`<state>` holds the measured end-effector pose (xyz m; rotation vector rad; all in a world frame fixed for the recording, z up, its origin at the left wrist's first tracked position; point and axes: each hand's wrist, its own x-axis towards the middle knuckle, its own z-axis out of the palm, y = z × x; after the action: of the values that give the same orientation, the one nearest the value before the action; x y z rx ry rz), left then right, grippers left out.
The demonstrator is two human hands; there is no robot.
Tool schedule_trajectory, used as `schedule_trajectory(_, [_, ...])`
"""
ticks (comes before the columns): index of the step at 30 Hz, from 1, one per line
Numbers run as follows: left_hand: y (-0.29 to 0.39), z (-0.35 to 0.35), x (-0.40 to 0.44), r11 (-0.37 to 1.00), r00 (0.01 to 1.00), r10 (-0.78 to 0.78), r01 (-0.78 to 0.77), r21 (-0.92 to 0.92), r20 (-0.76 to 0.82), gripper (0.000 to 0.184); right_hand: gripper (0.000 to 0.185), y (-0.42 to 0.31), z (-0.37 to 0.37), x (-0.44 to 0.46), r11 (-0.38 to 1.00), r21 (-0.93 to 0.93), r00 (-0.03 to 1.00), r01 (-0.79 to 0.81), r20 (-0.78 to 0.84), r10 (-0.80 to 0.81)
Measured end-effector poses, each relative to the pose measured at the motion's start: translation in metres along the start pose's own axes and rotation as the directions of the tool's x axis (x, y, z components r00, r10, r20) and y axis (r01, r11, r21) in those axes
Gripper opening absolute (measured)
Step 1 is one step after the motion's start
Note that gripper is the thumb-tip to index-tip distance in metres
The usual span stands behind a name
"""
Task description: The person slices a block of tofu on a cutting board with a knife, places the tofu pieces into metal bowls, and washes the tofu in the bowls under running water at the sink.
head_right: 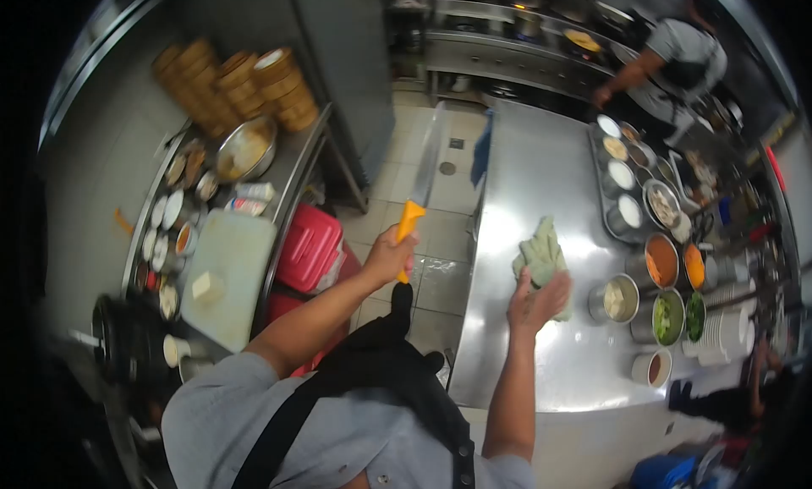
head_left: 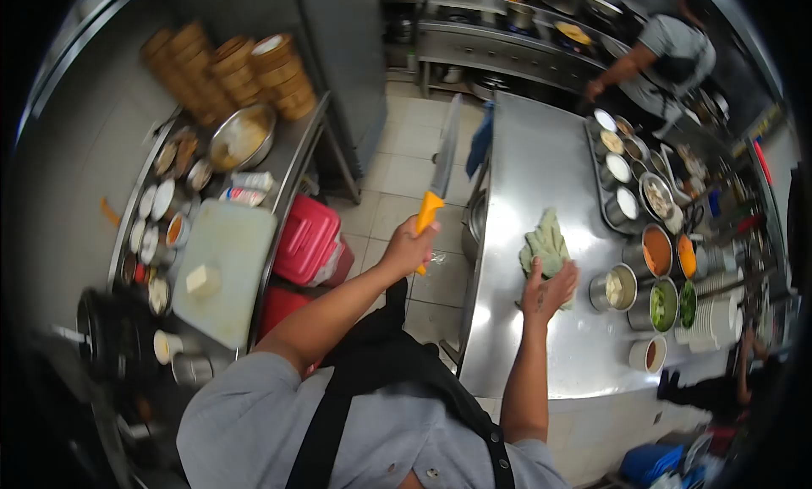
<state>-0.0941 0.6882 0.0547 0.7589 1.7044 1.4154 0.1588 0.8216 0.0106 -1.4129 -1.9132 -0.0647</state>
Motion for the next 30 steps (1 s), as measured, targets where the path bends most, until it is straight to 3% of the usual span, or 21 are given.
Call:
schedule_trajectory(1, [-0.014, 0.003, -0.004, 0.985, 0.993, 0.105, -0.095, 0.146, -0.06, 0.031, 0.051, -0.023, -0.011, -0.008, 0.97, 0.24, 0.995, -0.031, 0.103, 0.006])
schedule_trajectory(2, [-0.023, 0.005, -0.009, 0.938, 0.972, 0.209, -0.168, 0.303, -0.108, 0.028, 0.052, -0.053, -0.023, -0.014, 0.854, 0.46, 0.92, -0.243, 0.387, 0.053])
schedule_trajectory(3, [-0.022, 0.008, -0.019, 0.907, 0.966, 0.23, -0.168, 0.385, -0.119, 0.027, 0.053, -0.085, -0.032, -0.02, 0.671, 0.561, 0.758, -0.485, 0.652, 0.002])
schedule_trajectory(5, [-0.019, 0.011, -0.042, 0.834, 0.959, 0.255, -0.154, 0.531, -0.122, 0.026, 0.049, -0.126, -0.012, -0.047, 0.531, 0.686, 0.756, -0.498, 0.643, -0.121])
schedule_trajectory(6, [-0.015, 0.008, -0.053, 0.855, 0.974, 0.204, -0.129, 0.503, -0.096, 0.03, 0.048, -0.145, -0.008, -0.051, 0.501, 0.679, 0.701, -0.536, 0.689, -0.185])
schedule_trajectory(7, [-0.021, 0.005, -0.059, 0.799, 0.968, 0.248, -0.183, 0.572, -0.037, 0.034, 0.048, -0.163, -0.01, -0.052, 0.481, 0.663, 0.641, -0.574, 0.729, -0.24])
schedule_trajectory(8, [-0.027, 0.001, -0.066, 0.737, 0.958, 0.284, -0.242, 0.631, 0.037, 0.038, 0.035, -0.189, -0.026, -0.055, 0.591, 0.684, 0.738, -0.428, 0.642, -0.208])
schedule_trajectory(9, [-0.029, -0.003, -0.078, 0.749, 0.939, 0.343, -0.251, 0.614, -0.034, 0.049, 0.029, -0.187, -0.004, -0.067, 0.483, 0.748, 0.738, -0.455, 0.621, -0.265])
schedule_trajectory(11, [-0.041, -0.018, -0.088, 0.676, 0.838, 0.54, -0.379, 0.632, -0.075, 0.055, 0.025, -0.207, -0.001, -0.074, 0.449, 0.757, 0.722, -0.475, 0.626, -0.293])
schedule_trajectory(14, [-0.062, -0.048, -0.088, 0.774, 0.86, 0.503, -0.402, 0.489, -0.089, 0.054, 0.032, -0.245, 0.003, -0.081, 0.306, 0.685, 0.626, -0.661, 0.728, -0.279])
schedule_trajectory(16, [-0.047, -0.081, -0.099, 0.917, 0.935, 0.332, -0.288, 0.277, -0.127, 0.047, 0.032, -0.269, 0.017, -0.078, 0.211, 0.67, 0.572, -0.712, 0.728, -0.379])
schedule_trajectory(17, [-0.028, -0.099, -0.103, 0.971, 0.984, 0.14, -0.114, 0.212, -0.112, 0.044, 0.037, -0.269, 0.03, -0.072, 0.294, 0.68, 0.498, -0.672, 0.708, -0.5])
schedule_trajectory(18, [-0.043, -0.115, -0.097, 0.943, 0.946, 0.306, -0.287, 0.169, -0.104, 0.04, 0.041, -0.286, 0.034, -0.073, 0.126, 0.693, 0.525, -0.71, 0.64, -0.56])
schedule_trajectory(20, [-0.035, -0.145, -0.092, 0.982, 0.988, 0.141, -0.131, -0.137, 0.068, 0.038, 0.037, -0.309, 0.013, -0.058, 0.018, 0.527, 0.38, -0.85, 0.636, -0.672])
schedule_trajectory(21, [-0.031, -0.158, -0.091, 0.963, 0.982, 0.072, -0.024, -0.267, 0.172, 0.037, 0.038, -0.315, 0.012, -0.051, 0.029, 0.436, 0.274, -0.9, 0.615, -0.739])
schedule_trajectory(22, [-0.028, -0.166, -0.089, 0.956, 0.981, 0.083, -0.03, -0.291, 0.174, 0.034, 0.038, -0.322, 0.012, -0.044, 0.058, 0.343, 0.164, -0.938, 0.584, -0.795])
schedule_trajectory(24, [-0.025, -0.171, -0.078, 0.947, 0.974, 0.109, -0.04, -0.318, 0.2, 0.03, 0.043, -0.318, 0.02, -0.035, 0.196, 0.372, 0.095, -0.907, 0.635, -0.767])
schedule_trajectory(26, [-0.019, -0.166, -0.071, 0.956, 0.979, 0.099, -0.042, -0.291, 0.181, 0.029, 0.045, -0.291, 0.026, -0.035, 0.344, 0.67, 0.383, -0.657, 0.69, -0.614])
schedule_trajectory(27, [-0.015, -0.163, -0.069, 0.966, 0.986, 0.082, -0.042, -0.255, 0.146, 0.028, 0.044, -0.272, 0.03, -0.033, 0.453, 0.792, 0.565, -0.409, 0.61, -0.556])
schedule_trajectory(28, [-0.016, -0.161, -0.064, 0.964, 0.982, 0.065, -0.017, -0.264, 0.175, 0.028, 0.044, -0.255, 0.037, -0.032, 0.564, 0.815, 0.701, -0.135, 0.48, -0.527])
schedule_trajectory(30, [-0.017, -0.155, -0.053, 0.962, 0.979, 0.037, 0.02, -0.273, 0.202, 0.03, 0.045, -0.164, 0.043, -0.019, 0.798, 0.595, 0.918, 0.098, 0.255, -0.303])
